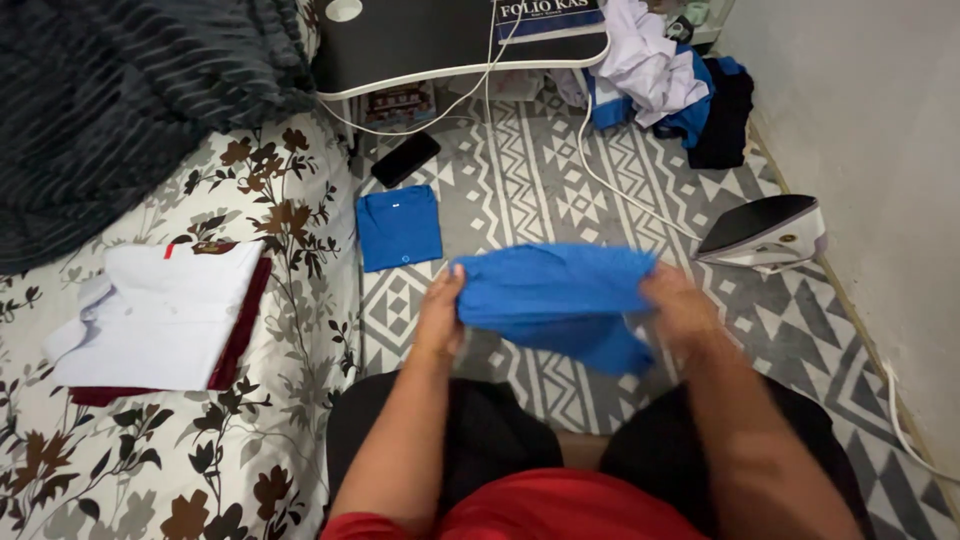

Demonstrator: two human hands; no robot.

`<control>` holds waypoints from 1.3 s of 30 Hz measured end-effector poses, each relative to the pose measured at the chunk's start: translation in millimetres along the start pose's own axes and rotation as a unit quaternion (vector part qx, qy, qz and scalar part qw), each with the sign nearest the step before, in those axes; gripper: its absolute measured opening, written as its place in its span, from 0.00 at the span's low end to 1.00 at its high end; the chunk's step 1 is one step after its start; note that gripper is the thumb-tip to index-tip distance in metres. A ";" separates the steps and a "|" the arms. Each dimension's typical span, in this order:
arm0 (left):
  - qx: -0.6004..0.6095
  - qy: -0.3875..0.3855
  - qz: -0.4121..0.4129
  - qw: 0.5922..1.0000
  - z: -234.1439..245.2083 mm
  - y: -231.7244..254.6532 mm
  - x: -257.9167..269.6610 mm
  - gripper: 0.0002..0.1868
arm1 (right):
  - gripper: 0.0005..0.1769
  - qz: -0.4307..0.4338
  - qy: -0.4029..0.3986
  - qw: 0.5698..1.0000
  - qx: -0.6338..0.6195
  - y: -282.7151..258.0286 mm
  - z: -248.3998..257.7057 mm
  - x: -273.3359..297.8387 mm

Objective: The person folds a pair of blue shorts by hand on a mat on the floor and then uses an iron to press the fabric.

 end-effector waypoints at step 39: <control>-0.616 -0.299 -0.406 0.605 -218.7 203.8 47.2 0.16 | 0.11 -0.006 -0.158 0.957 0.244 -124.5 -25.4 -81.0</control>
Point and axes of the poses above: each hand's wrist, its own x-axis away from the middle knuckle, its own z-axis out of the back of the hand, y = z × x, the point moved 10 cm from there along -x, towards the middle knuckle, and after that the axes turned 2 degrees about -x, right-handed, at the moved point
